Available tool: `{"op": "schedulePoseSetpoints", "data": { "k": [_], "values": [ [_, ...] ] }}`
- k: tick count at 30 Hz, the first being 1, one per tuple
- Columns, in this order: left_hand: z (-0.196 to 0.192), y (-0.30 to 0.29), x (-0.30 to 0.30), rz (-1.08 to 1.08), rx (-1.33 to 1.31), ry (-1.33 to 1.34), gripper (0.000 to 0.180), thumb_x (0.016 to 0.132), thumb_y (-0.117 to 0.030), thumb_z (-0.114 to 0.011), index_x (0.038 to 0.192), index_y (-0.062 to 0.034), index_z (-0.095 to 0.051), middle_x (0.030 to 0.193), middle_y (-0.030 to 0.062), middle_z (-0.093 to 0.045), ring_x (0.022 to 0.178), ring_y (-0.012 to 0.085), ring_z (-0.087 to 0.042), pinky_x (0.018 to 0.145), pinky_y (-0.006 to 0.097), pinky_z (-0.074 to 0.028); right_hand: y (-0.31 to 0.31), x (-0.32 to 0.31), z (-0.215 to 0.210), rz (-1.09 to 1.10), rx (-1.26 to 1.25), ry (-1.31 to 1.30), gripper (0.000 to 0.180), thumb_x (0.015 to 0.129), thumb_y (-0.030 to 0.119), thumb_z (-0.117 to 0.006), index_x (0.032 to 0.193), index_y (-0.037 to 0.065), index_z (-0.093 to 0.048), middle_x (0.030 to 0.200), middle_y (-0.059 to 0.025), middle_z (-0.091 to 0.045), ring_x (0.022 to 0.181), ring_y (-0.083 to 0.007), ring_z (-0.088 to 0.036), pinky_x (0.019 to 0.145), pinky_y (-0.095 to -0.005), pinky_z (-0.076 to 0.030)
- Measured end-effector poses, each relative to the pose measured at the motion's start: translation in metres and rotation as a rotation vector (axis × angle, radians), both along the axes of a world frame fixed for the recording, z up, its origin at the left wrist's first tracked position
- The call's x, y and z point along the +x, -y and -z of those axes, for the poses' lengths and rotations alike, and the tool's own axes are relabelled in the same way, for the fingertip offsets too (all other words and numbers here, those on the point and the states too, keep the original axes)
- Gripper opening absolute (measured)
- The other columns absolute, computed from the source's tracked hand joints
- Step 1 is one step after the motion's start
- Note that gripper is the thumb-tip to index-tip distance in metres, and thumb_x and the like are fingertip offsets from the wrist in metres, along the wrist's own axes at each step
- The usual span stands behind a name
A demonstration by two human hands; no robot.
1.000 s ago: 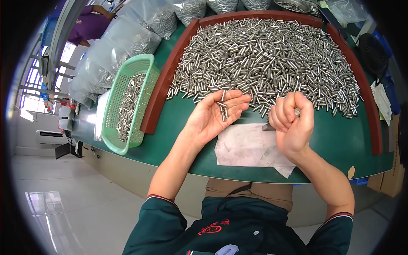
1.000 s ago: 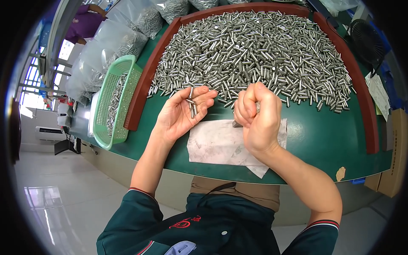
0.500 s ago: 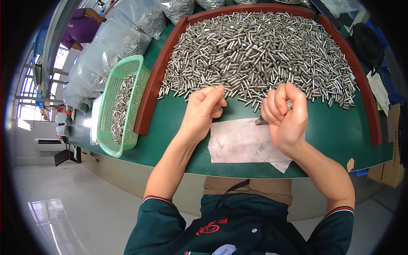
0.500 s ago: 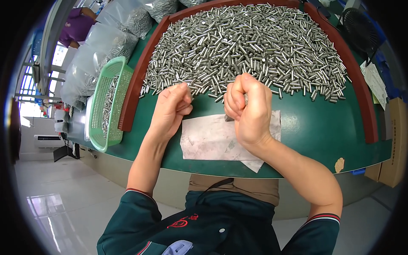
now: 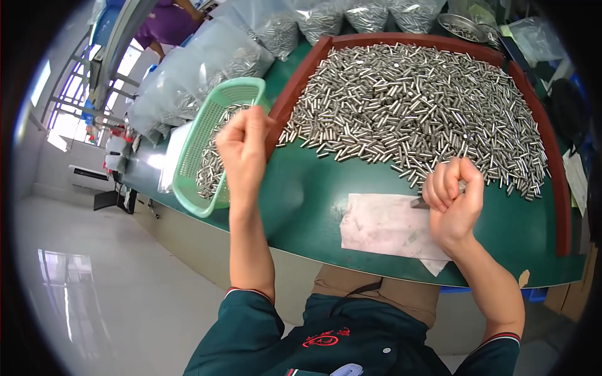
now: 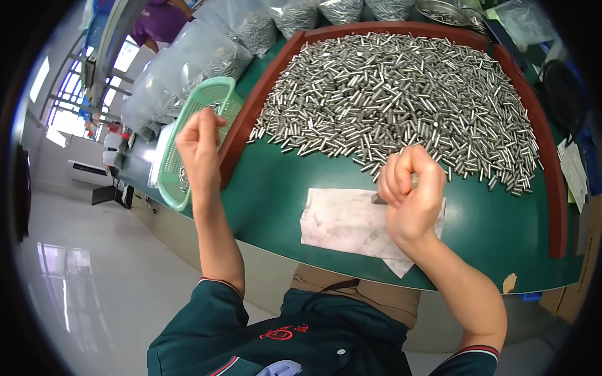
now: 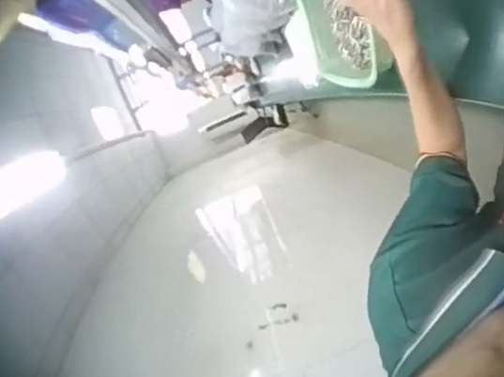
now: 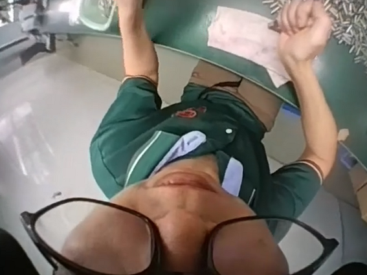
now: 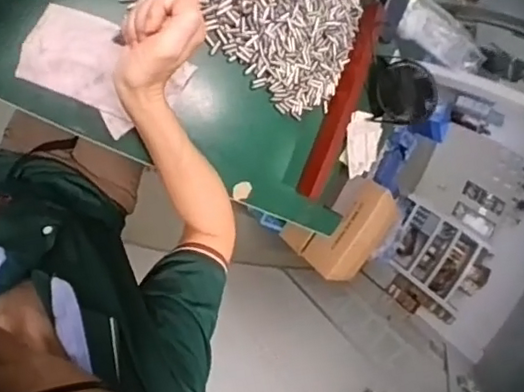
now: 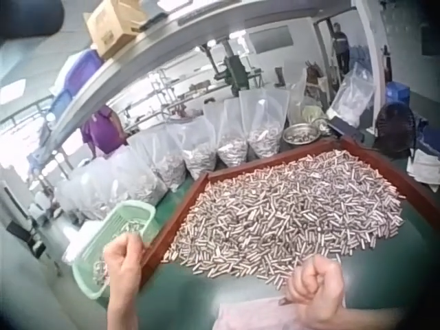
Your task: Inspecting and cleaning internal parts of small metal cylindrical components using a metal tool at a factory workbench.
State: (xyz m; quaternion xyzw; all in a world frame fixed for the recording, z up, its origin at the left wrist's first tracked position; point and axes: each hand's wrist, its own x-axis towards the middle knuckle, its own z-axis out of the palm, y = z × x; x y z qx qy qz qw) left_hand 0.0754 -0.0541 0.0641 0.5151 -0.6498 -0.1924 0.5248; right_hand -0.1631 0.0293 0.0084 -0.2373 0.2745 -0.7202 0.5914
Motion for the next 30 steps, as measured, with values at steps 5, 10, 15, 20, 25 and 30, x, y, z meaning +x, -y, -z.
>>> {"op": "schedulePoseSetpoints", "data": {
  "k": [5,10,15,20,25,30],
  "values": [
    [-0.014,0.03,0.109,-0.194,0.201,0.579,0.027,0.082,-0.023,-0.053,0.085,0.0032,-0.058,0.074,0.0147,-0.057,0.069,0.026,-0.055,0.064,0.034,-0.041,-0.004,0.01,-0.008,-0.044,-0.013,0.01,0.037,0.086,0.024,-0.034,0.052,0.009,-0.028,0.044,0.0006,-0.025,0.038,-0.0069,-0.017,0.036,-0.0226,-0.015],
    [-0.008,0.022,0.088,-0.429,-0.172,0.951,0.021,0.076,-0.016,-0.058,0.091,-0.0011,-0.061,0.087,0.0156,-0.059,0.082,0.0325,-0.056,0.073,0.04,-0.043,-0.001,0.01,-0.005,-0.02,-0.02,-0.003,0.037,0.087,0.022,-0.032,0.052,0.009,-0.028,0.044,0.001,-0.025,0.038,-0.0067,-0.018,0.036,-0.0226,-0.015],
    [0.008,-0.008,-0.029,0.43,-0.048,0.511,0.009,0.069,-0.004,-0.063,0.076,-0.0015,-0.059,0.07,0.0098,-0.054,0.068,0.0246,-0.054,0.061,0.032,-0.043,-0.002,0.008,-0.006,-0.044,-0.029,-0.019,0.037,0.087,0.02,-0.032,0.051,0.009,-0.028,0.044,0.0005,-0.026,0.038,-0.0071,-0.018,0.037,-0.0232,-0.016],
    [0.039,-0.015,-0.075,0.65,-0.117,0.599,0.012,0.063,0.002,-0.064,0.073,-0.0017,-0.058,0.069,0.0068,-0.053,0.068,0.0225,-0.052,0.06,0.032,-0.042,-0.001,0.007,-0.003,-0.042,-0.031,-0.043,0.037,0.086,0.019,-0.031,0.051,0.009,-0.028,0.044,0.0007,-0.026,0.039,-0.0071,-0.019,0.038,-0.0233,-0.016],
    [0.057,-0.016,-0.085,0.642,-0.171,0.632,0.012,0.064,0.0,-0.064,0.073,-0.0013,-0.057,0.074,0.0075,-0.05,0.072,0.0243,-0.049,0.063,0.033,-0.041,-0.003,0.004,-0.002,-0.039,-0.016,-0.051,0.039,0.087,0.021,-0.033,0.05,0.008,-0.029,0.044,0.0009,-0.027,0.04,-0.0068,-0.021,0.038,-0.0232,-0.017],
    [0.062,-0.015,-0.087,0.623,-0.168,0.63,0.012,0.065,-0.001,-0.063,0.074,-0.0015,-0.055,0.075,0.0078,-0.051,0.073,0.0252,-0.048,0.064,0.034,-0.04,-0.004,0.004,-0.001,-0.046,-0.02,-0.072,0.039,0.087,0.023,-0.034,0.051,0.009,-0.03,0.044,0.0012,-0.027,0.041,-0.0071,-0.021,0.039,-0.0237,-0.017]
  ]
}}
